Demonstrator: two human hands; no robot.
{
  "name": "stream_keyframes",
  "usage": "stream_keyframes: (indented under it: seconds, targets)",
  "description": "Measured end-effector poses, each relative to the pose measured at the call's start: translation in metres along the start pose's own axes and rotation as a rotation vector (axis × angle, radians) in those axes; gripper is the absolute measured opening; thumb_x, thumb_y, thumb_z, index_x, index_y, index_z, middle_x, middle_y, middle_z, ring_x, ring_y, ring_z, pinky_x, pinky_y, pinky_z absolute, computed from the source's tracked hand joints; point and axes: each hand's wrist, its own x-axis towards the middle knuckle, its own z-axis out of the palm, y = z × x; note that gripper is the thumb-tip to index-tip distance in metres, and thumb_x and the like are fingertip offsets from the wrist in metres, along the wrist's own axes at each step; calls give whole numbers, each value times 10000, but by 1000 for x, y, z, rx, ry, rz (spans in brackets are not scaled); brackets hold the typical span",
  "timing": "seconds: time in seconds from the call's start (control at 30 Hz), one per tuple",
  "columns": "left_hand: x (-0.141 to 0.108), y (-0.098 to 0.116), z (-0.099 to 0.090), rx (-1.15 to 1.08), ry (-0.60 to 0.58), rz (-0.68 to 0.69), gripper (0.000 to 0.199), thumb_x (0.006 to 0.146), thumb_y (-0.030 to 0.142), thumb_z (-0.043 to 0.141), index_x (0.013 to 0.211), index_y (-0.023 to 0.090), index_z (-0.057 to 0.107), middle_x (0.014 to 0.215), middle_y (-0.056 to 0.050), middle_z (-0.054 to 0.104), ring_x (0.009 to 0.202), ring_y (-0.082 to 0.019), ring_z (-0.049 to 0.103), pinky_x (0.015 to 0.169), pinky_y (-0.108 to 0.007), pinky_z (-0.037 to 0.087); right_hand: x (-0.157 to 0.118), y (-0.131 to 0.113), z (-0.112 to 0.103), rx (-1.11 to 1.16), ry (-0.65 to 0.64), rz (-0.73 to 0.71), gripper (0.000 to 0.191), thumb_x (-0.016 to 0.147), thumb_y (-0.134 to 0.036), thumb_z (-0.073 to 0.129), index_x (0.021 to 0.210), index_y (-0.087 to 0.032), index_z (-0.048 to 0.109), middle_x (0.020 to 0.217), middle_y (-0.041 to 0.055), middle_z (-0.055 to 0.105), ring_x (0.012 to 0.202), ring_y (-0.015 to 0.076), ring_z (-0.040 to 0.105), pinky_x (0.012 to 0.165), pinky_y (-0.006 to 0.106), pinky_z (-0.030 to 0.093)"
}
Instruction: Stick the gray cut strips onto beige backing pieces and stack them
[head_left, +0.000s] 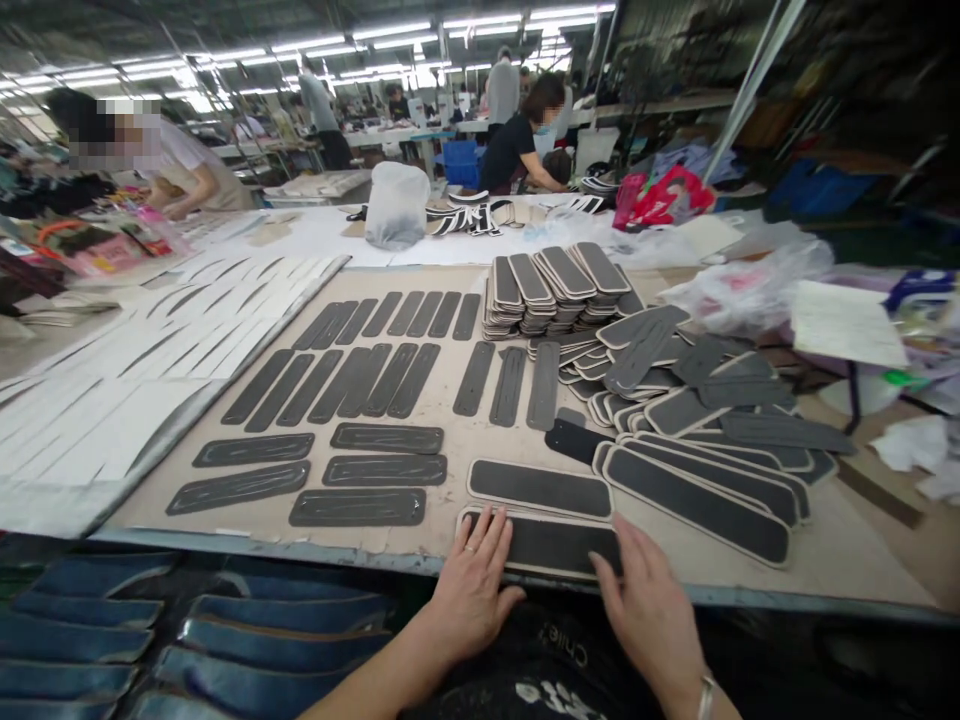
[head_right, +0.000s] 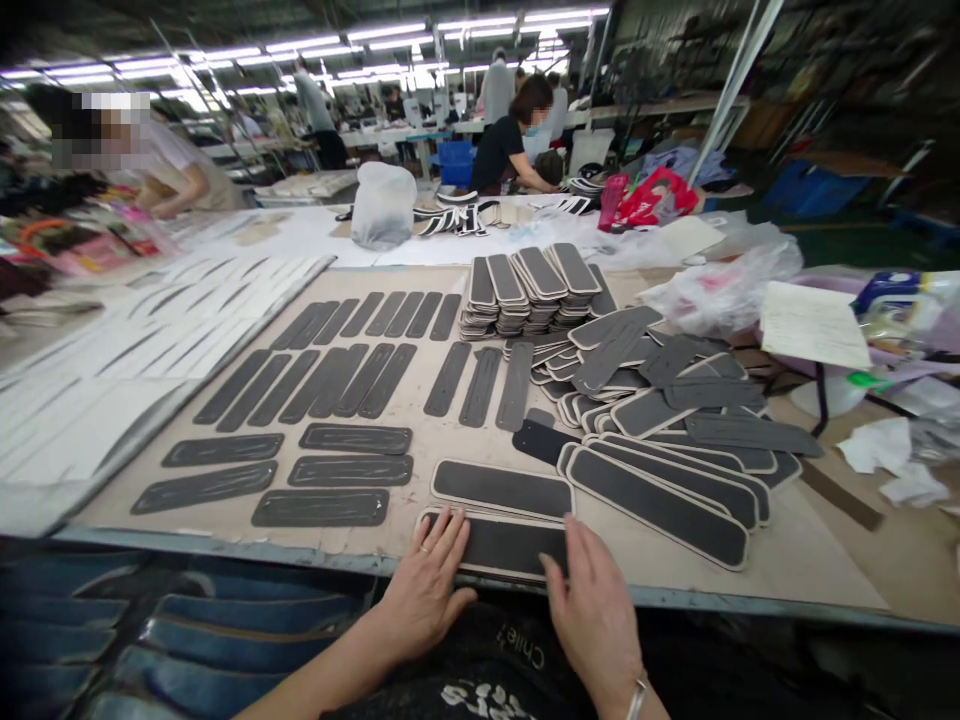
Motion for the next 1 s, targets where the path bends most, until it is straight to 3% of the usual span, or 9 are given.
stream_keyframes:
  seconds: [0.13, 0.27, 0.6, 0.7, 0.8, 0.9, 1.0]
  targets:
    - [0, -4, 13, 94, -5, 45, 714, 798, 343, 451, 1405, 140, 135, 1476, -105, 92, 1349, -287, 47, 1076, -490, 107, 5, -46, 13, 84, -217, -394, 617, 837, -311, 443, 1385, -151, 210, 1412, 84, 310, 1301, 232, 240, 1057, 418, 273]
    - [0, -5, 17, 167, 8, 23, 758, 708, 191, 471, 1399, 125, 168, 1474, -108, 87, 1350, -288, 28, 1081, -488, 77, 8, -67, 28, 112, -301, -471, 771, 782, -425, 518, 1391, -111, 164, 1447, 99, 210, 1324, 237, 165, 1077, 422, 216]
    - [2, -7, 7, 96, -50, 10, 829, 703, 280, 522, 1408, 133, 110, 1478, -96, 77, 1351, -281, 30, 1085, -473, 81, -4, 15, 15, -106, -245, -212, 674, 847, -417, 424, 1397, -141, 150, 1444, 86, 220, 1321, 235, 182, 1054, 445, 225]
    - [0, 3, -7, 29, -62, -11, 845, 741, 432, 519, 1406, 118, 104, 1473, -131, 77, 1347, -301, 53, 1076, -494, 99, -10, 20, 21, -131, -209, -224, 695, 843, -465, 405, 1398, -137, 145, 1439, 96, 230, 1319, 253, 183, 1045, 474, 224]
    - [7, 30, -23, -50, -33, 50, 843, 775, 582, 420, 1402, 100, 128, 1468, -147, 99, 1348, -296, 50, 1078, -482, 107, -16, 22, 31, -134, -160, -255, 724, 837, -498, 382, 1399, -117, 130, 1434, 127, 233, 1315, 282, 186, 1030, 514, 219]
    - [24, 54, -31, -86, -15, 190, 798, 817, 604, 309, 1398, 85, 135, 1462, -145, 142, 1350, -272, 56, 1085, -457, 99, -18, 27, 40, -122, -135, -313, 683, 858, -483, 309, 1402, -119, 116, 1431, 139, 238, 1310, 297, 197, 1017, 545, 214]
    - [33, 52, -28, -60, -26, 181, 766, 836, 588, 278, 1391, 75, 153, 1458, -143, 167, 1350, -258, 69, 1087, -438, 88, -18, 30, 42, -125, -136, -341, 678, 864, -482, 277, 1406, -121, 90, 1431, 140, 238, 1307, 297, 208, 1015, 546, 214]
